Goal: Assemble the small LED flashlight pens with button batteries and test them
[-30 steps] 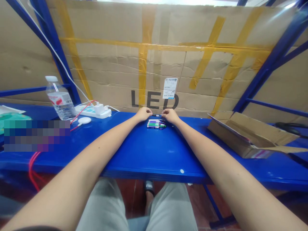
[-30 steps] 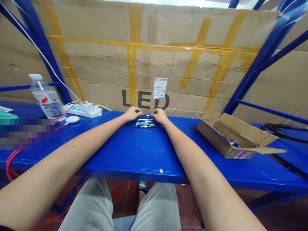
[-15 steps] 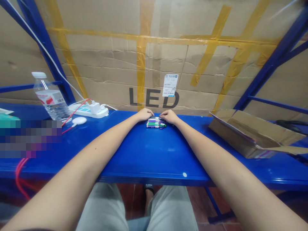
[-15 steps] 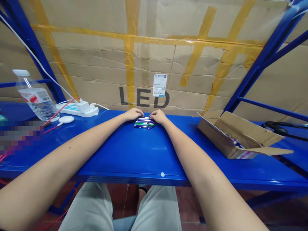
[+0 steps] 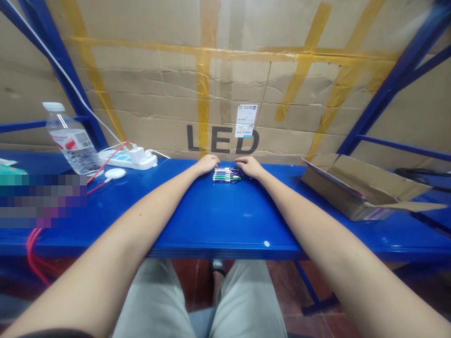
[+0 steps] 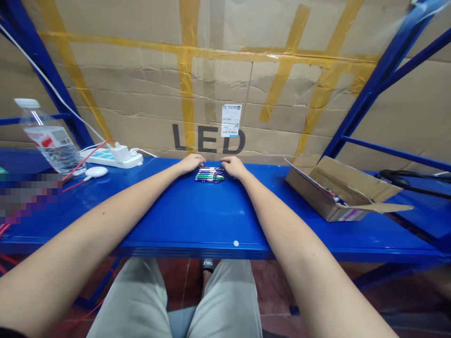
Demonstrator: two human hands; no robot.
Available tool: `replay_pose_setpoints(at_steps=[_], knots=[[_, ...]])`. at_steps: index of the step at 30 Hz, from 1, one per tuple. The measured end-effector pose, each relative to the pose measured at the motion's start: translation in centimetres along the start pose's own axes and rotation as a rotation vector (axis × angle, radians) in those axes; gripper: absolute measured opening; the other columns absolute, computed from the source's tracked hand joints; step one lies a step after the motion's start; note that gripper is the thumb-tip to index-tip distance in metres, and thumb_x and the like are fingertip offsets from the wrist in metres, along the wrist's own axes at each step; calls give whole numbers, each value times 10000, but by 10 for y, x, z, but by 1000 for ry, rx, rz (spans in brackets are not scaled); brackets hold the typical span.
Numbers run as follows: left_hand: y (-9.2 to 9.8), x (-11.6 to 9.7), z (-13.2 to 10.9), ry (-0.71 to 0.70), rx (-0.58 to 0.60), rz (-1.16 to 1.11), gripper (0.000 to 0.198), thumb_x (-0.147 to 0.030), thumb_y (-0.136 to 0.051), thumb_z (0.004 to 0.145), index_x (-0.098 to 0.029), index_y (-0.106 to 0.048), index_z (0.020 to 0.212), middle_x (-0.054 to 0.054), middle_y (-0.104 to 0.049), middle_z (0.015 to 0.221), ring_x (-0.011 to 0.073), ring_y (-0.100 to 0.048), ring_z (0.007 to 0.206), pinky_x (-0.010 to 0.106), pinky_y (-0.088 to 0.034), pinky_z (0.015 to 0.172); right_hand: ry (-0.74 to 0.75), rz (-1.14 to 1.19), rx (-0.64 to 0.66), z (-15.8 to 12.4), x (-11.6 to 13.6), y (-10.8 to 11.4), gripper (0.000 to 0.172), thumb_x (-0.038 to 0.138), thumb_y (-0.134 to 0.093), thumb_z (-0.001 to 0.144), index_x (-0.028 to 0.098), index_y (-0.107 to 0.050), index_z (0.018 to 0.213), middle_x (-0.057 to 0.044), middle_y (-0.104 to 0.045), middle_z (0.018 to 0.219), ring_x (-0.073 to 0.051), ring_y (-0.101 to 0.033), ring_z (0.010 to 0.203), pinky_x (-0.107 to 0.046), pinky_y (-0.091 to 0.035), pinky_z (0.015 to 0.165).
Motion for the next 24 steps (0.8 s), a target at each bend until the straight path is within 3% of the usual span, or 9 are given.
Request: replay_pose_setpoints(at_steps=[2,5,10,15,24], knots=[[9,6,-5,-11,-53,134,346,-257,-433,895,-153,-747,998,102,-749,1069,237,-666,1017,325,-494,935,-74,-87,-58,-6,-14,13,359,163,-512,919,138,-739,1195,-105,-701,1278,-225,-621,1222,-312,-424,1082],[22,14,-17,-21,-95,397,339,-227,-423,899,-184,-734,1027,107,-712,1176,258,-619,1124,354,-452,1022,-199,-187,-20,-17,-32,22,391,62,-492,856,124,-764,1131,-112,-725,1225,-232,-642,1187,-288,-451,1038],[30,19,-42,9,-63,675,392,-209,-427,892,-211,-662,1205,134,-620,1278,311,-533,1199,437,-433,1038,-162,-263,121,-27,-18,15,398,69,-528,834,130,-753,1157,-109,-736,1201,-222,-678,1108,-255,-477,982],[31,13,-56,28,-58,703,433,-234,-368,920,-185,-645,1249,161,-573,1337,340,-493,1228,470,-422,1028,-83,-315,203,-31,-3,7,464,56,-573,799,121,-718,1235,-139,-668,1325,-288,-619,1228,-312,-457,1030],[34,20,-56,94,-3,562,395,-294,-515,843,-260,-690,1194,100,-623,1320,302,-550,1227,425,-411,1065,-83,-295,215,-34,-4,5,472,76,-600,783,144,-715,1236,-135,-667,1329,-297,-610,1235,-327,-447,1033]])
Point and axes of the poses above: each hand's wrist, its own z-axis towards the middle knuckle, its own y-axis out of the back of the hand, x = y × z, the point moved 8 cm from there along z, towards the middle knuckle
